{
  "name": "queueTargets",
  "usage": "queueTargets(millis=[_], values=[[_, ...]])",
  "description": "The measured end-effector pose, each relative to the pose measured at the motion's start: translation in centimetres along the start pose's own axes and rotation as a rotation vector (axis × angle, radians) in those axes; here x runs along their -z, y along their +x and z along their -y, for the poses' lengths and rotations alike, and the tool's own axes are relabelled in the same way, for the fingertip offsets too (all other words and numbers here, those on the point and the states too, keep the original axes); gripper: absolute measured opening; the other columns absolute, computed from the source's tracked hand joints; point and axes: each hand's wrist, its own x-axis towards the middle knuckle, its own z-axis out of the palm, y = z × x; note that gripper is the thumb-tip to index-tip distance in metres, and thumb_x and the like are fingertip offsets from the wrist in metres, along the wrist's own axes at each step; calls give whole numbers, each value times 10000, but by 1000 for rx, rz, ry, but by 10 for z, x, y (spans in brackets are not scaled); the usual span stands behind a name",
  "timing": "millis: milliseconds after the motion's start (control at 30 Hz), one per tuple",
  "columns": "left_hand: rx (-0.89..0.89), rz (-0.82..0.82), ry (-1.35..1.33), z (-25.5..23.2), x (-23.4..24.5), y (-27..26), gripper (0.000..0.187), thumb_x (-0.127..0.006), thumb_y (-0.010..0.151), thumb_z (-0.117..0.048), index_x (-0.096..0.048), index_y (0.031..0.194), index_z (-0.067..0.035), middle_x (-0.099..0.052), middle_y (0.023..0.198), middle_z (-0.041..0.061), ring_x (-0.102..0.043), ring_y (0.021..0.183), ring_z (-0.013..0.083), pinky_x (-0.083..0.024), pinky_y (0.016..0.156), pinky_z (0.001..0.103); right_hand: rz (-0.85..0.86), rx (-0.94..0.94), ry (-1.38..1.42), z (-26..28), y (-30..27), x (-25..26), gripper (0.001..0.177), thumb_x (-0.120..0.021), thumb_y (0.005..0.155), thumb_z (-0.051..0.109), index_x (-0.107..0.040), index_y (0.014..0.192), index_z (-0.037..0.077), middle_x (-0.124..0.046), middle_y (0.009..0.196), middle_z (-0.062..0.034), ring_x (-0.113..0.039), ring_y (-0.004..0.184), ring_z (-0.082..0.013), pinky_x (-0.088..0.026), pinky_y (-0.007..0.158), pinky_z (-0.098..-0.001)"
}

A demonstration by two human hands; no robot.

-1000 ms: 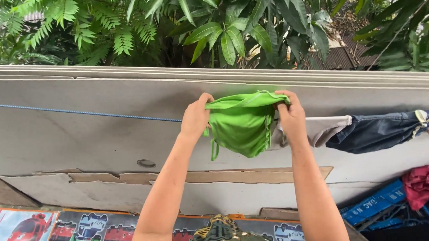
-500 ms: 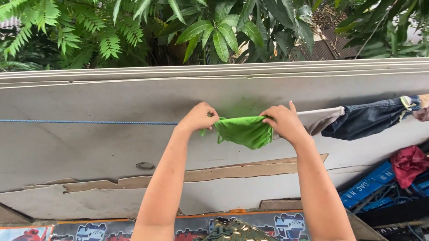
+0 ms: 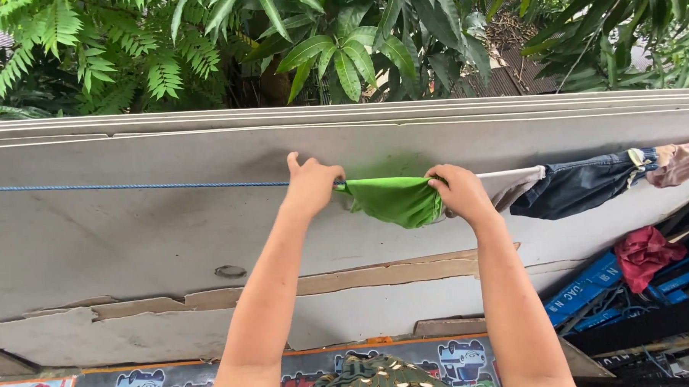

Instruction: Hanging various pieces of wet laundry from a basket onto a clothesline to dry.

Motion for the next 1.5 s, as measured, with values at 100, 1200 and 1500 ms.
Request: queueTargets(millis=[100,1200,1500], values=[[-34,-32,-165,4,47,-12,544,-704,817,-112,-499,1294,-273,-509,1278,27,-565,1122,253,-445,964,477,-76,21,-17,-43,24,-34,205,-548,943,331,-637,1111,254,-646,935,-7,-628,974,-235,-495,892,-426],[-72,-533,-153,-15,-28,0,175,-619,880,-231,-683,1040,-202,-480,957,-20,-534,1014,191,-452,908,380,-249,63,-2,-42,14,-50,447,-536,919,141,-529,1359,220,-561,1262,-78,-490,1261,-275,-331,1088,-448],[-163,-775,-579,-97,-32,-34,534,-596,828,-104,-484,1349,-139,-412,1238,95,-385,1218,336,-320,1031,491,-424,-174,-77,-74,-64,-74,408,-624,868,174,-588,1274,190,-560,1274,-115,-485,1251,-351,-426,1016,-465]])
